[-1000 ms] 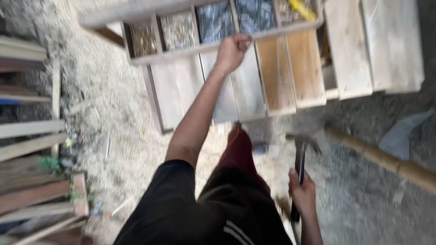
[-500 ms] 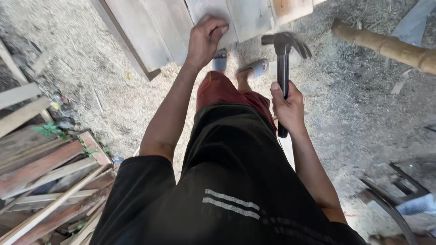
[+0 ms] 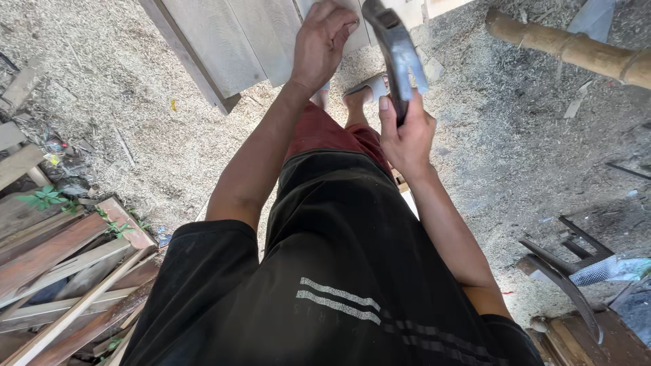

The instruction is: The person repeatedly hammers nails into wooden planks arranged on a workbench. They pick up nails from a nearby container and drive them into the wood using a hammer, working along the length of the planks.

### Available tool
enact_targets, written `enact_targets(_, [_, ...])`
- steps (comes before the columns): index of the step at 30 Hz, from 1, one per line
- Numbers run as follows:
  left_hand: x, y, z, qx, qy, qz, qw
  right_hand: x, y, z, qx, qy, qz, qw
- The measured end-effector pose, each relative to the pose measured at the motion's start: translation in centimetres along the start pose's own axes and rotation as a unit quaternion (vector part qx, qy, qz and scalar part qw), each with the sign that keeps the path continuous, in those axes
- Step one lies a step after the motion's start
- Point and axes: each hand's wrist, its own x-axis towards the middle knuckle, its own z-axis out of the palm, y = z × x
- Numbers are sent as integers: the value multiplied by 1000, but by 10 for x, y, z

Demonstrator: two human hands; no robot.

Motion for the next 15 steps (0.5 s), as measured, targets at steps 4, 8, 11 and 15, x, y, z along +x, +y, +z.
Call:
enact_targets(4, [1,2,-2,14,0,16,1000,6,9,12,-139,-66,56,986])
enact_targets(8, [4,-2,0,-3,-17,1,1000,-3,10,9,-57,-37,65,996])
enact_targets(11, [-4,-3,-2,7,-32,4,999,-4,4,13,-77,-28,38,996])
enact_targets(15, [10,5,-8,26,-76,21,997,3,3,8,-112,-80,120,983])
